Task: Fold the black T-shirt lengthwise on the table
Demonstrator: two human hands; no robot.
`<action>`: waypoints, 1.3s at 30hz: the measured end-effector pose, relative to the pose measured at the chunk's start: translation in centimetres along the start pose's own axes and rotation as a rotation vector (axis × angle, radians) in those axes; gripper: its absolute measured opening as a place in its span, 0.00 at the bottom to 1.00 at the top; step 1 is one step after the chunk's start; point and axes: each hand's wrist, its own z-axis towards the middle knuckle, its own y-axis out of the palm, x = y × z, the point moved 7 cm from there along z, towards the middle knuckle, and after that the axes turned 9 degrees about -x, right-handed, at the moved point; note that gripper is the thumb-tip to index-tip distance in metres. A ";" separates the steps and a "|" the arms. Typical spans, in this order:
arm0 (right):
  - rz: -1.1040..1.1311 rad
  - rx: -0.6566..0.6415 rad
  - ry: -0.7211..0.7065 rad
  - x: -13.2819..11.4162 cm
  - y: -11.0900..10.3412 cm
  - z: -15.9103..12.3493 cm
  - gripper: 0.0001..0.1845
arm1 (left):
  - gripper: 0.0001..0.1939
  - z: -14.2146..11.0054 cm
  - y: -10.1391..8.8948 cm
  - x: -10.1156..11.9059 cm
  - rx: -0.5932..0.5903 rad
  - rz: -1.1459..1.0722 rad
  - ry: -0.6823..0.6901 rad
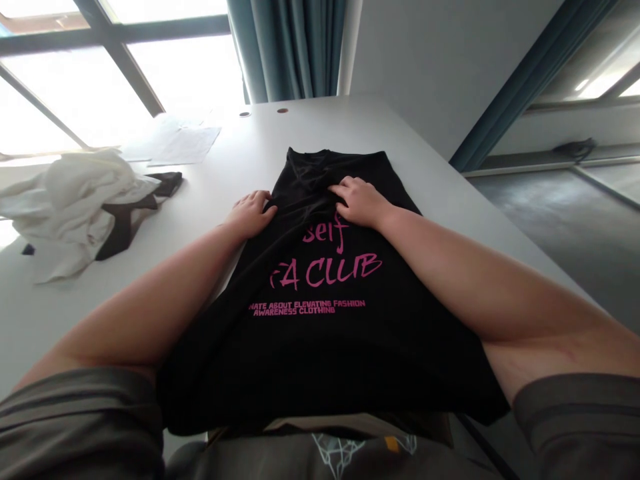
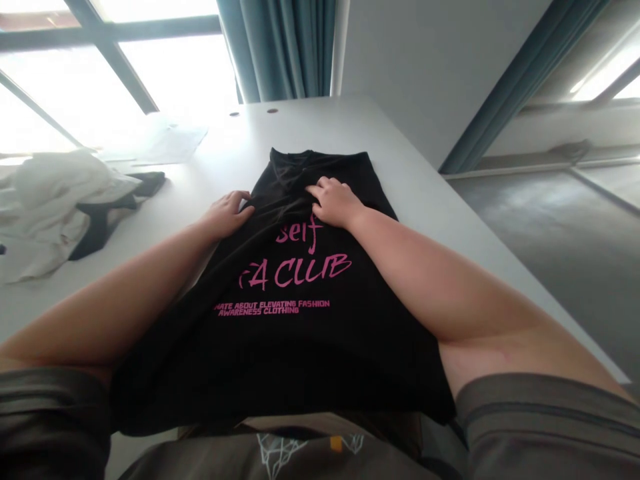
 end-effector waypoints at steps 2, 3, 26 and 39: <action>-0.029 0.007 0.071 0.0 -0.2 -0.2 0.40 | 0.25 0.0 0.0 0.0 0.000 0.002 -0.004; -0.039 0.006 0.091 -0.1 -0.3 -0.2 0.40 | 0.25 0.0 0.0 0.0 0.001 0.002 -0.004; 0.202 0.122 -0.092 1.3 0.2 0.9 0.38 | 0.24 -8.7 -2.3 10.2 -0.271 0.173 0.023; 0.347 0.126 0.102 1.9 -1.2 1.4 0.34 | 0.34 -26.5 -1.6 2.4 -0.567 -0.252 -0.198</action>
